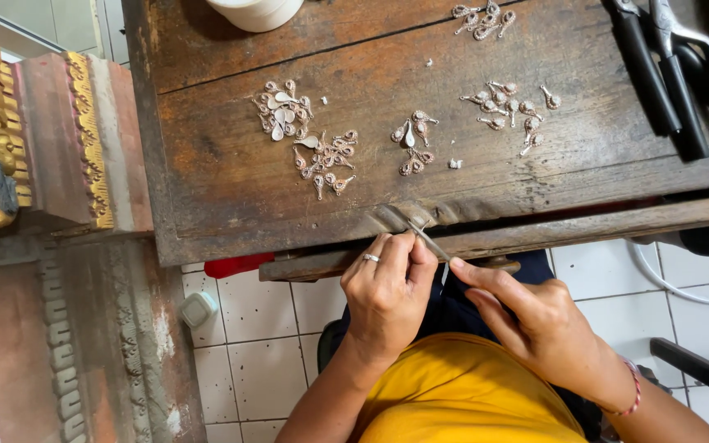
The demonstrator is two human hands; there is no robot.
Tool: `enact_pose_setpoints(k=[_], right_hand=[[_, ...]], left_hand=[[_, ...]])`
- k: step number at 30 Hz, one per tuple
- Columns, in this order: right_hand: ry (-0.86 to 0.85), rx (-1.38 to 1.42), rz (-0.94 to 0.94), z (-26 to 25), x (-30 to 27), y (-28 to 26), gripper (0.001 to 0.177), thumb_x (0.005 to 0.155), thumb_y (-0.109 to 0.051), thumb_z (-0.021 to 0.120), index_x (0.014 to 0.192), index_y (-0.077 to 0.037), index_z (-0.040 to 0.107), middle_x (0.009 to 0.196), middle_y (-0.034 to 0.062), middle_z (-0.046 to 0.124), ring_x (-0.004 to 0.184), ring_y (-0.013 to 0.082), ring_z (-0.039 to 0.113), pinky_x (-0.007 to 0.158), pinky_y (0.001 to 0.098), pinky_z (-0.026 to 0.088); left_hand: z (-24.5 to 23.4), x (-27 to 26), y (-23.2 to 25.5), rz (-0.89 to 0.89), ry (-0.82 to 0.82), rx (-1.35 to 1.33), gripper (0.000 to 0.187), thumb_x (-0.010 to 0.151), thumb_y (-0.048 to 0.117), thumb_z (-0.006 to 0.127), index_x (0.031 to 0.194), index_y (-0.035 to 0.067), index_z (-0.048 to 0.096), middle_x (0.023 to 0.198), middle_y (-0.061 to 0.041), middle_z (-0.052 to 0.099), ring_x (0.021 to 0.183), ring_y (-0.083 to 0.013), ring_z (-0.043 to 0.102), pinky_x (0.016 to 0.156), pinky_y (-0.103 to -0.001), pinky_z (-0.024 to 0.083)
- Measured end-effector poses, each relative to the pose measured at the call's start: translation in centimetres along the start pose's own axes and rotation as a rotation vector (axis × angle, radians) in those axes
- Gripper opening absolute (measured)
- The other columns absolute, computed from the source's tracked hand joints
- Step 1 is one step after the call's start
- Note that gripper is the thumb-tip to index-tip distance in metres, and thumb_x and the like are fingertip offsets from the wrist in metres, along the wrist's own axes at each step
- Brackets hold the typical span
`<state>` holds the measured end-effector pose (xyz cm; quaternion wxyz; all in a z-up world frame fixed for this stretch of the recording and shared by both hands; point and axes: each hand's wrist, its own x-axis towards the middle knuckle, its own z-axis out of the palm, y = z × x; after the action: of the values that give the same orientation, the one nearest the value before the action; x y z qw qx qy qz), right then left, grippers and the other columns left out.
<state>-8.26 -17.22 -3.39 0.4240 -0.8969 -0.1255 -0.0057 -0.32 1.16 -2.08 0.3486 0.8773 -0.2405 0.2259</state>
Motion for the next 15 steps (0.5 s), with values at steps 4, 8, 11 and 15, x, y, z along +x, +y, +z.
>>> enact_pose_setpoints(k=[4, 8, 11, 15], right_hand=[[-0.009, -0.029, 0.031, -0.1, 0.2, 0.4, 0.043, 0.094, -0.014, 0.066, 0.136, -0.013, 0.061, 0.089, -0.0008, 0.079, 0.037, 0.0136, 0.053, 0.043, 0.0284, 0.046], [0.034, -0.019, -0.077, 0.3, 1.9, 0.5, 0.04, 0.096, -0.009, 0.064, 0.136, -0.007, 0.059, 0.119, 0.0043, 0.078, 0.055, 0.0108, 0.073, 0.054, 0.0268, 0.056], [0.032, -0.012, -0.086, 0.1, 1.6, 0.4, 0.041, 0.096, -0.009, 0.063, 0.136, -0.005, 0.058, 0.127, 0.0056, 0.075, 0.072, 0.0121, 0.078, 0.063, 0.0265, 0.061], [-0.011, -0.047, -0.007, -0.5, -0.3, 0.0, 0.043, 0.094, -0.013, 0.065, 0.137, -0.011, 0.06, 0.101, 0.0009, 0.082, 0.043, 0.0128, 0.064, 0.045, 0.0282, 0.05]], left_hand=[[0.0, 0.1, 0.0, 0.004, 0.009, -0.007, 0.012, 0.093, -0.006, 0.062, 0.088, 0.005, 0.059, 0.071, -0.007, 0.055, 0.061, -0.0251, 0.056, 0.06, -0.038, 0.049], [-0.2, 0.3, 0.2, 0.012, 0.003, -0.006, 0.012, 0.095, -0.004, 0.063, 0.087, 0.005, 0.059, 0.07, -0.007, 0.054, 0.061, -0.0252, 0.057, 0.06, -0.038, 0.049], [0.0, 0.2, 0.2, 0.01, 0.001, -0.002, 0.012, 0.096, -0.003, 0.062, 0.088, 0.005, 0.059, 0.071, -0.007, 0.055, 0.062, -0.0255, 0.058, 0.061, -0.039, 0.049], [0.2, 0.1, 0.1, 0.009, 0.018, -0.012, 0.015, 0.092, -0.008, 0.061, 0.084, 0.005, 0.058, 0.068, -0.007, 0.053, 0.059, -0.024, 0.054, 0.058, -0.037, 0.048]])
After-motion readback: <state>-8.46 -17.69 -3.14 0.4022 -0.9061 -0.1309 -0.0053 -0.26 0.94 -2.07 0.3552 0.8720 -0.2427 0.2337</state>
